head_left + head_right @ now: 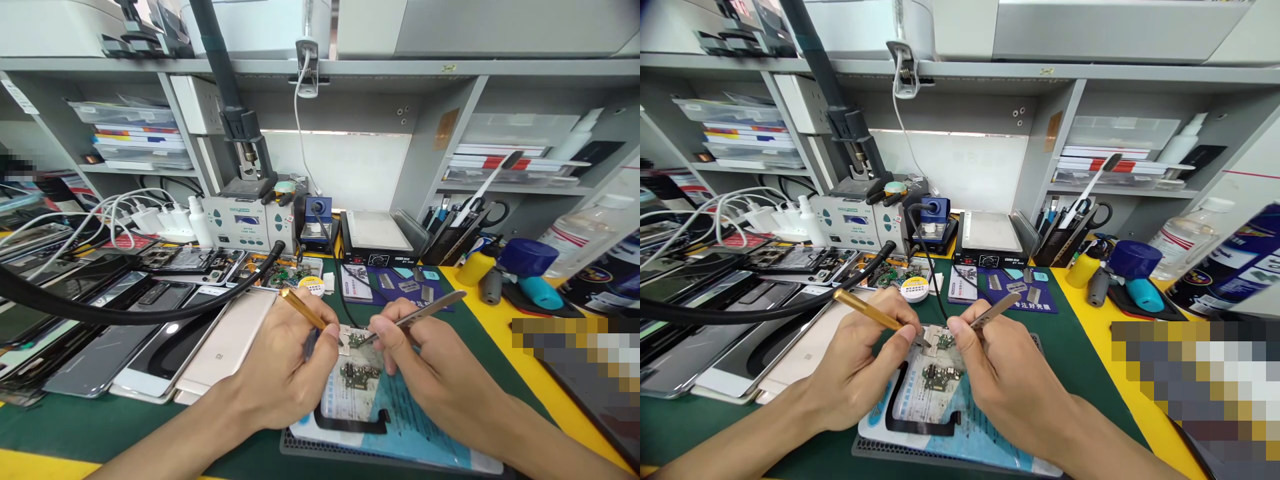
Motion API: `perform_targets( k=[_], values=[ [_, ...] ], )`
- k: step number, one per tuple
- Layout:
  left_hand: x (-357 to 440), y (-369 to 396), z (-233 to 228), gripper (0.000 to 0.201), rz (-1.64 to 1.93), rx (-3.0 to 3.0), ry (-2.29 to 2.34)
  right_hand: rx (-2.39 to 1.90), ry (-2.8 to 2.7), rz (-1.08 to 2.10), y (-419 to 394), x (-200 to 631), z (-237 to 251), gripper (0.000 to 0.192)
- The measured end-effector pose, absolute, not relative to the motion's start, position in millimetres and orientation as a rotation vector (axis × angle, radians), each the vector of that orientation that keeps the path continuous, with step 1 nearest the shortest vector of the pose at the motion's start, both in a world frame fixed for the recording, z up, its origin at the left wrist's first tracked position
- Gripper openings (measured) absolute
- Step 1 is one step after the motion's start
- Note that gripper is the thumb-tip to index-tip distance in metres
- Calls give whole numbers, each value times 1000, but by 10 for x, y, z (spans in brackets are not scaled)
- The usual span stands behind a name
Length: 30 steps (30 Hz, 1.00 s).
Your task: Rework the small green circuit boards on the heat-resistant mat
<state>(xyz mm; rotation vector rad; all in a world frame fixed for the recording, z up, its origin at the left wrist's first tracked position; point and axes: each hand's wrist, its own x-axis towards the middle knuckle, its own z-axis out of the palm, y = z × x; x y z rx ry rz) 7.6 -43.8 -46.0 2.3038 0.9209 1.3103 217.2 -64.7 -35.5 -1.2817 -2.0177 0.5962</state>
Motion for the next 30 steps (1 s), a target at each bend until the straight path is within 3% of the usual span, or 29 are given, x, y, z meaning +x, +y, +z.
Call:
perform_targets(
  k=[30],
  values=[
    [100, -431, -493, 16, 1334, 2342, 942, -1245, -2046, 559, -649, 2165, -340, 42]
  ],
)
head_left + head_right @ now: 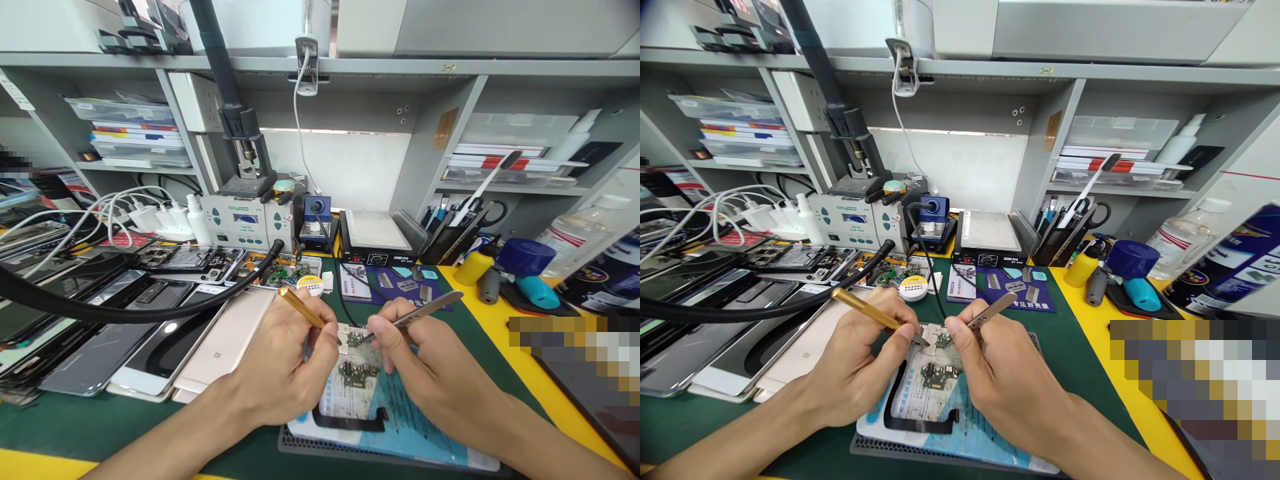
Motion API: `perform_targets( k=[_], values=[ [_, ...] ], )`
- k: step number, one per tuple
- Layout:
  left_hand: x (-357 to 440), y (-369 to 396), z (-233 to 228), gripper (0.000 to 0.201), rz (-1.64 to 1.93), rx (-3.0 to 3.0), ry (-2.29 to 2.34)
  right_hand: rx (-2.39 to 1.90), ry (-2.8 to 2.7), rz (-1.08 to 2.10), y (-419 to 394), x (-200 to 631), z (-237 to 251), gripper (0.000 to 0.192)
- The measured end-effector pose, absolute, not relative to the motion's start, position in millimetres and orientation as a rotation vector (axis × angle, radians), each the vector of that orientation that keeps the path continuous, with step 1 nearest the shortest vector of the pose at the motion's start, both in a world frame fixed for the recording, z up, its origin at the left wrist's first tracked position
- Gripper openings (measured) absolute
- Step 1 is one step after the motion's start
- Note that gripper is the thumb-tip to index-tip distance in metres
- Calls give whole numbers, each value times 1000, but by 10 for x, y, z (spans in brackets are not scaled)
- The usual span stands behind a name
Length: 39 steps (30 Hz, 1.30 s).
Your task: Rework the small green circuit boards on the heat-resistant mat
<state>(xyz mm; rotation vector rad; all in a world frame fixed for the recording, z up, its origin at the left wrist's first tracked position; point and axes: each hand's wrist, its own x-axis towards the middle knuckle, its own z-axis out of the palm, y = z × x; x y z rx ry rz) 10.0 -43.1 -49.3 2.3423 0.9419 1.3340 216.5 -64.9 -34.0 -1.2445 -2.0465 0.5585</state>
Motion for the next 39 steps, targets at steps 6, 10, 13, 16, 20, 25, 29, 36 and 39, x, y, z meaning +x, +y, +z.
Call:
perform_targets(
  k=[6, 10, 13, 16, 20, 25, 29, 36, 39],
  values=[
    [102, -435, -463, 17, 1330, 2353, 938, -1244, -2040, 575, -654, 2170, -345, 42],
    [106, -426, -442, 18, 1324, 2363, 944, -1245, -2042, 578, -660, 2171, -341, 43],
    [103, -429, -432, 18, 1319, 2374, 942, -1244, -2047, 568, -659, 2168, -338, 43],
    [102, -436, -427, 18, 1328, 2372, 952, -1239, -2052, 560, -658, 2164, -334, 42],
    [105, -437, -427, 18, 1324, 2376, 950, -1245, -2059, 554, -654, 2162, -327, 42],
    [107, -432, -431, 18, 1321, 2369, 954, -1244, -2063, 550, -646, 2162, -328, 41],
    [95, -433, -436, 18, 1313, 2367, 947, -1239, -2060, 552, -652, 2162, -339, 42],
    [94, -431, -439, 16, 1321, 2328, 941, -1196, -2045, 641, -697, 2186, -313, 41],
    [84, -437, -437, 17, 1360, 2279, 917, -1117, -2062, 733, -741, 2192, -273, 37]
  ],
)
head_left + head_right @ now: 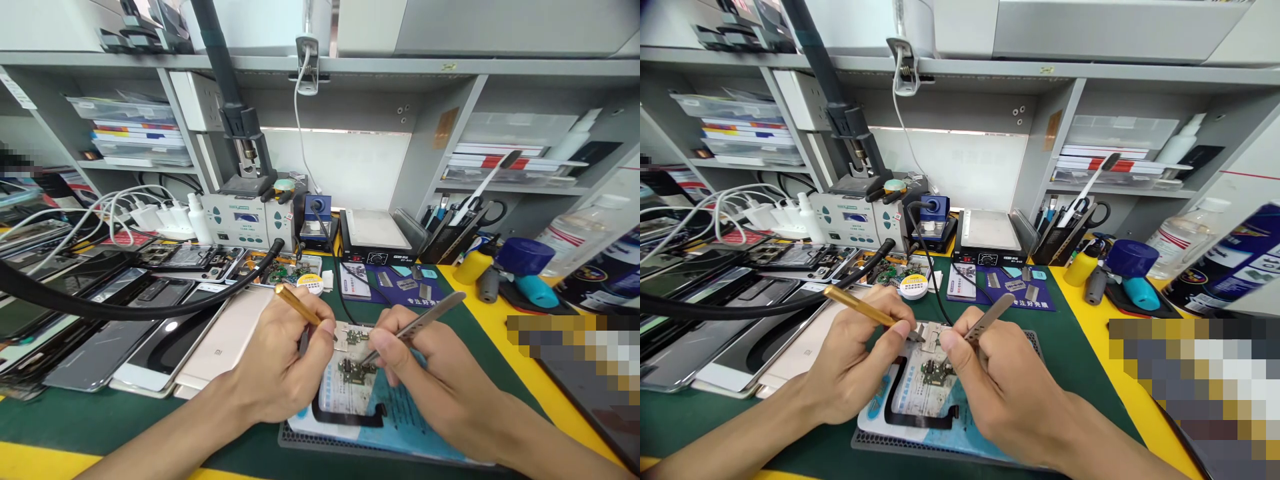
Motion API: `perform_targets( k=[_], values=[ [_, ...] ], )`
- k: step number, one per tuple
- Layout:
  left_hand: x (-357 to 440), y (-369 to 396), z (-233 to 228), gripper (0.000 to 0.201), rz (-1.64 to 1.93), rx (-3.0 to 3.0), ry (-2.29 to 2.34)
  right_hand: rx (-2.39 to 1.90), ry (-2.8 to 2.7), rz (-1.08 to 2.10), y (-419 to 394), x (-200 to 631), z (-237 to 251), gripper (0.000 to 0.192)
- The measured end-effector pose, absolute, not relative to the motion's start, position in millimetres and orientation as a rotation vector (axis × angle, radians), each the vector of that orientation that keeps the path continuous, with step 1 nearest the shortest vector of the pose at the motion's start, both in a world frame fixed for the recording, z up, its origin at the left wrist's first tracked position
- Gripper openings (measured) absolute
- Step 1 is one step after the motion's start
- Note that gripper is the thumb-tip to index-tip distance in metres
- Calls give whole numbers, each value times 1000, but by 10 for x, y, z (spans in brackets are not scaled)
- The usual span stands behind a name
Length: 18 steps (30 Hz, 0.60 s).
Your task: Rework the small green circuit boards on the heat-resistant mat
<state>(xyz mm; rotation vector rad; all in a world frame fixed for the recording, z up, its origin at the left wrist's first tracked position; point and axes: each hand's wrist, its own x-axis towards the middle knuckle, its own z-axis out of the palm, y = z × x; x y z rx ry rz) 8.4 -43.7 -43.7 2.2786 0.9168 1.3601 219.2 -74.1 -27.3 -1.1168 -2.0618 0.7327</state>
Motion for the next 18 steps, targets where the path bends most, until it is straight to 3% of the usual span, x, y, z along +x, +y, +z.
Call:
perform_targets(
  k=[18],
  values=[
    [136, -573, -386, 16, 1299, 2296, 703, -942, -2191, 665, -774, 2210, -250, 25]
  ],
)
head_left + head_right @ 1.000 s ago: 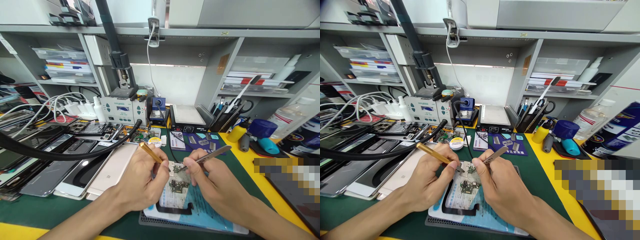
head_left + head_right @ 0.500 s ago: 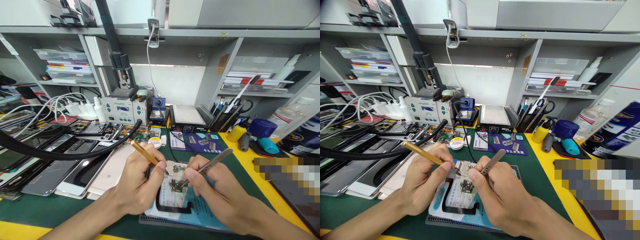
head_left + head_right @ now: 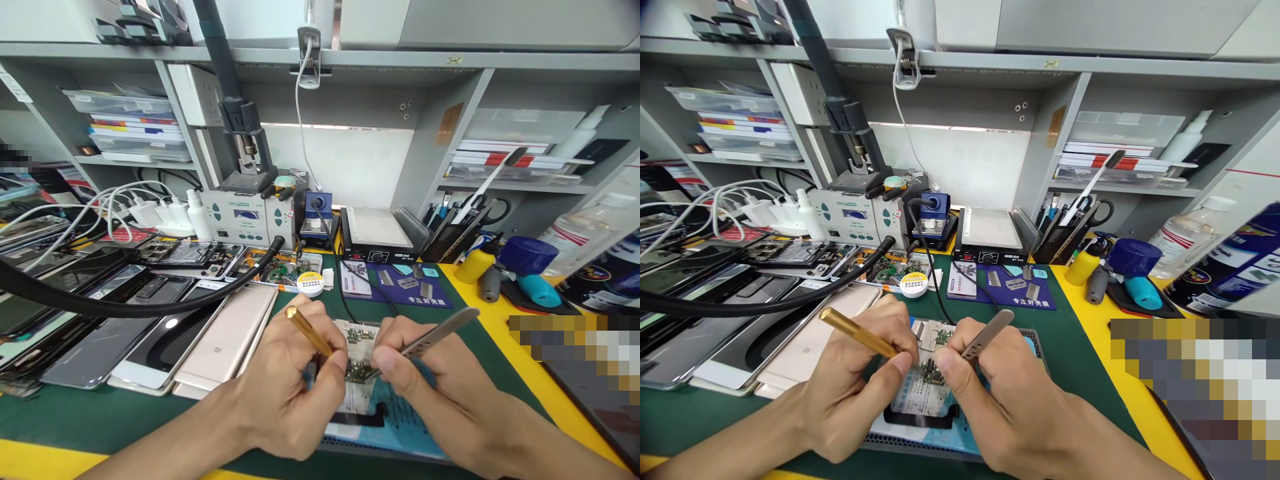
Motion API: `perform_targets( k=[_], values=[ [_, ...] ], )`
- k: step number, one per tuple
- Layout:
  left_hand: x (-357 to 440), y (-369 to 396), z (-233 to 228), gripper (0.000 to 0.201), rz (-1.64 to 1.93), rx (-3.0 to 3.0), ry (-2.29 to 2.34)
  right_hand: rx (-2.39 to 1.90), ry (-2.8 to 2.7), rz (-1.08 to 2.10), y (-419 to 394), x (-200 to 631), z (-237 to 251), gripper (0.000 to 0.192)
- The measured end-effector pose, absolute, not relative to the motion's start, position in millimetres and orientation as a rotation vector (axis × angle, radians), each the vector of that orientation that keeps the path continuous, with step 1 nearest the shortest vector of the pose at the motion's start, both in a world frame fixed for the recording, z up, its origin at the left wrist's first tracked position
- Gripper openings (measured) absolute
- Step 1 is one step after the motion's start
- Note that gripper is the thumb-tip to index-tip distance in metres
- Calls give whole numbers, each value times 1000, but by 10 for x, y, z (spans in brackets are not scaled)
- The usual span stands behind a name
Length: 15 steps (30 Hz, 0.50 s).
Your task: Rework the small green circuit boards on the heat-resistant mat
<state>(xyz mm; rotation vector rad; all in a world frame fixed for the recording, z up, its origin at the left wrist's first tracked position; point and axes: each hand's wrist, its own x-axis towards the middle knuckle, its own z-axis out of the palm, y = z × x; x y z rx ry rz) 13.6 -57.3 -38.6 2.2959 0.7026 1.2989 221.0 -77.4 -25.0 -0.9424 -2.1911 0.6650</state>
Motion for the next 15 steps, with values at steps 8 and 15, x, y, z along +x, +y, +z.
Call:
perform_targets(
  k=[8, 15],
  values=[
    [131, -554, -417, 15, 1318, 2290, 690, -962, -2198, 698, -783, 2214, -257, 26],
    [142, -546, -449, 14, 1333, 2286, 674, -929, -2206, 689, -776, 2205, -263, 27]
  ],
)
